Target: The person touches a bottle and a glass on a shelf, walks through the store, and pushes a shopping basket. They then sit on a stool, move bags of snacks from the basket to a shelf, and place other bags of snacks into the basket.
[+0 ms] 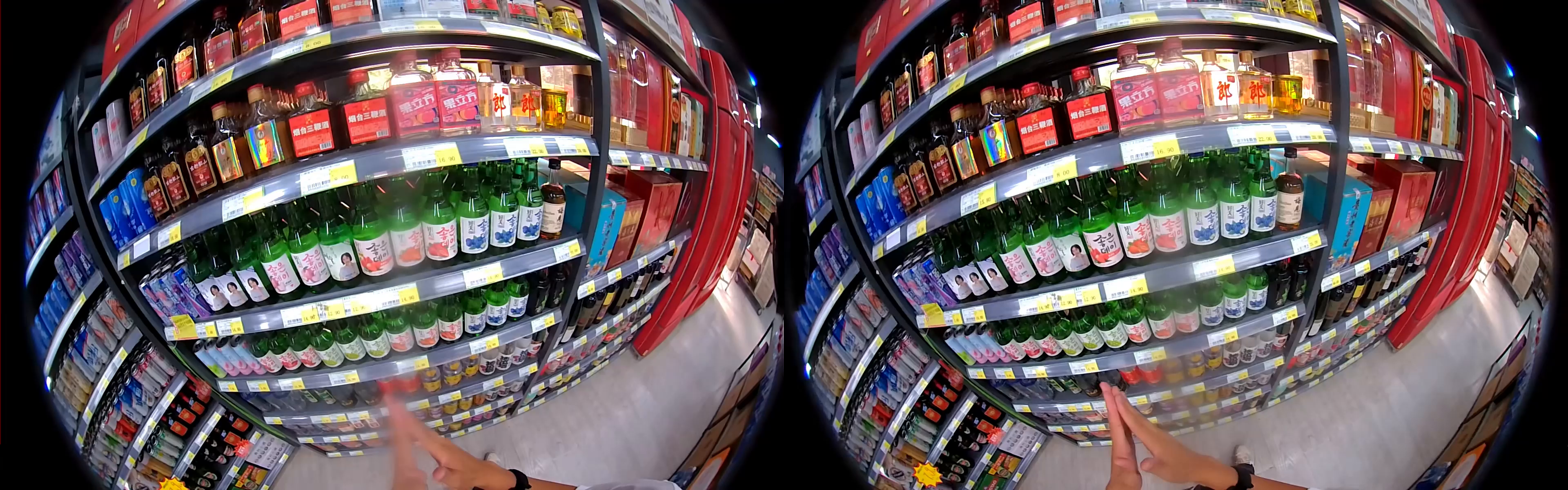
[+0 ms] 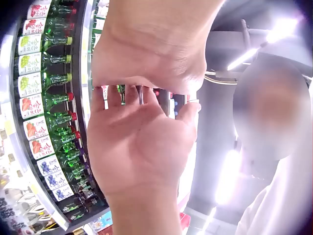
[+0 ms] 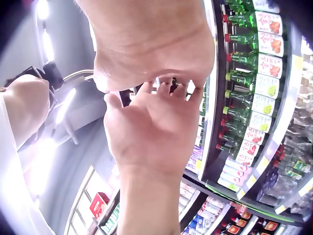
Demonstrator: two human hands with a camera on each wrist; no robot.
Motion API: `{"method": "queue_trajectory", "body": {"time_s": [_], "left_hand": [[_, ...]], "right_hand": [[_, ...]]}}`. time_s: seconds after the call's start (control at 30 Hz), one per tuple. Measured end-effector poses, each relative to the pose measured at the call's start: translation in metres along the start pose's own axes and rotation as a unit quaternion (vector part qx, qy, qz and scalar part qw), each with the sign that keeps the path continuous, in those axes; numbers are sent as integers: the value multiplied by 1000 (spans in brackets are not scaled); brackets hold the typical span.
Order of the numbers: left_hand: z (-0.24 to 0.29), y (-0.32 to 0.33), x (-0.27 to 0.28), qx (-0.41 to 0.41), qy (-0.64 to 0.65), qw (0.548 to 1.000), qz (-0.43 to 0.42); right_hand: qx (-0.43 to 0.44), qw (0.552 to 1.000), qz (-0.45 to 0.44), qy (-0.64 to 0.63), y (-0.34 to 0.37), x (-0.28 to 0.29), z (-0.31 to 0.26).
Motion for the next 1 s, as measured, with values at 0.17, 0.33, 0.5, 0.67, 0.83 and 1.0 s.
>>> {"method": "queue_trajectory", "body": {"time_s": [0.17,0.33,0.5,0.67,0.83,1.0], "left_hand": [[10,-4,-20,55,43,995,-71],[-16,9,-25,33,110,992,-54],[-16,18,-24,79,146,986,-6],[-15,12,-21,21,99,994,34],[-15,11,-22,16,141,989,37],[-13,11,-21,-20,130,991,30]], "right_hand": [[22,999,30,33,5,17,17],[-46,989,133,-51,10,29,17],[-46,957,242,-151,27,41,47],[-81,957,254,-112,38,46,40],[-87,950,276,-118,45,45,39],[-79,963,238,-95,46,42,42]]}}
Point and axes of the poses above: each hand's wrist, its own y-axis away from the middle knuckle, its own x-axis out of the back of the hand, z = x × y, the point moved 6 cm from there along -y, towards the middle knuckle, and after that the axes turned 7 degrees about y, right-handed, at the moved point
